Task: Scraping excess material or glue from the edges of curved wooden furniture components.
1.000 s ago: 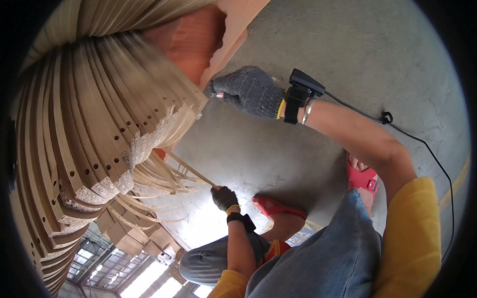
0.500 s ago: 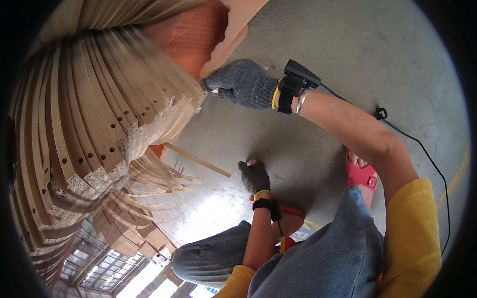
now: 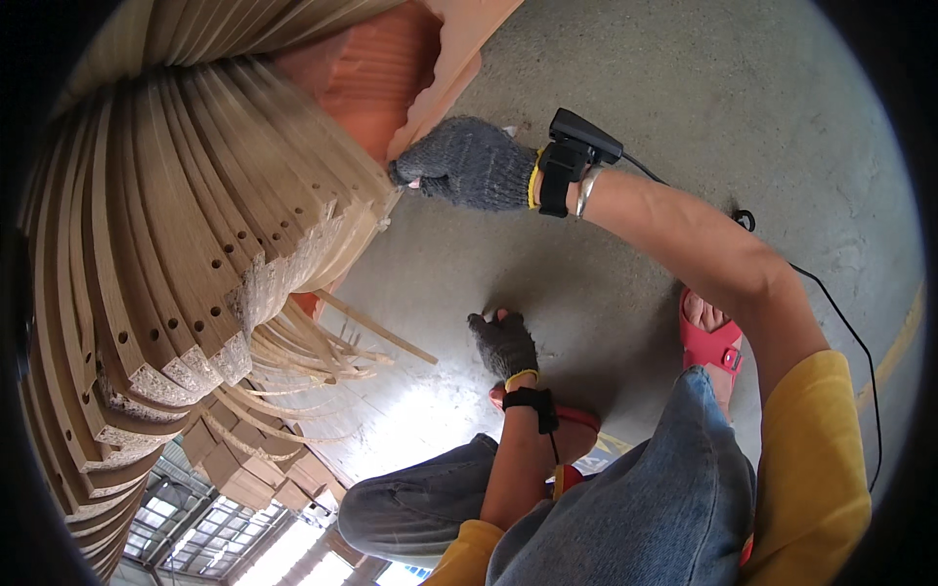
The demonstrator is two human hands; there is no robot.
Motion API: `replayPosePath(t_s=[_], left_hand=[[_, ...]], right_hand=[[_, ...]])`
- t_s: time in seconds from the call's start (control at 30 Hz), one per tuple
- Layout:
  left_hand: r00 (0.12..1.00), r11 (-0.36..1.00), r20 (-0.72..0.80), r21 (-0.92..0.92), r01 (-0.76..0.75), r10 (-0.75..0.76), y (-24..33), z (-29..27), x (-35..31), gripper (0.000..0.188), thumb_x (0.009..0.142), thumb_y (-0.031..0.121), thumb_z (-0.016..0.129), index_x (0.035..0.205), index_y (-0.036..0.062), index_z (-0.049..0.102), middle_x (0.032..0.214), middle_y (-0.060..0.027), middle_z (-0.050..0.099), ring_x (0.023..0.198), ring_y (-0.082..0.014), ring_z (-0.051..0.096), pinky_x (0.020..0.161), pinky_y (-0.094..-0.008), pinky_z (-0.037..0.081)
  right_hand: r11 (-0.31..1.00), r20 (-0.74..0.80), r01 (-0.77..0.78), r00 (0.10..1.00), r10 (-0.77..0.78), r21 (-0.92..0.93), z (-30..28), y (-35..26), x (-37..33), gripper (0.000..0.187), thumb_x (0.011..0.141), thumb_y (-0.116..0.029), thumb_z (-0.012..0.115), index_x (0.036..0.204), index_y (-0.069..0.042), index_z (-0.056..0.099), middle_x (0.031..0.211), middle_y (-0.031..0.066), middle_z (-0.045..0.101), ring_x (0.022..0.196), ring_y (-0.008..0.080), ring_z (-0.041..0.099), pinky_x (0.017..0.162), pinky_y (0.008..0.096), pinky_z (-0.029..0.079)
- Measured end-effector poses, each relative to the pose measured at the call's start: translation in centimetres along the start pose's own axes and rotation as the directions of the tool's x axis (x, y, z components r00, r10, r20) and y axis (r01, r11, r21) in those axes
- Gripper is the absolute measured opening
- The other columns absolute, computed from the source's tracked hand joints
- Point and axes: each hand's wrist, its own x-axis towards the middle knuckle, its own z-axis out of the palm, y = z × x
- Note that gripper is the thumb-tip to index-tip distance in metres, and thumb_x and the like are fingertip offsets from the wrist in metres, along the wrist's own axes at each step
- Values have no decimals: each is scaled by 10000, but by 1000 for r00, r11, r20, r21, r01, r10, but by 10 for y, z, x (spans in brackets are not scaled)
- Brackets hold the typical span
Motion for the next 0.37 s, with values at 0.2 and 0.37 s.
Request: replayPosePath(t_s=[0.2, 0.37], left_hand=[[976, 991, 182, -35, 128, -119, 22, -18, -4, 713, 903, 319, 634, 1448, -66, 384, 1403, -280, 524, 1296, -414, 512, 1074, -444, 414], [969, 987, 190, -20, 162, -156, 26, -21, -3, 754, 870, 296, 684, 1479, -17, 367, 1415, -250, 529, 1290, -365, 539, 1080, -433, 409]], right_hand=[[994, 21, -51, 999, 50, 91, -1, 5, -3, 225, 878, -135, 703, 1097, -91, 715, 985, 128, 731, 867, 323, 696, 780, 423, 544], [1000, 54, -3, 999, 3, 7, -3, 5, 2, 236, 889, -149, 688, 1118, -104, 720, 1028, 131, 733, 920, 322, 697, 837, 421, 548]])
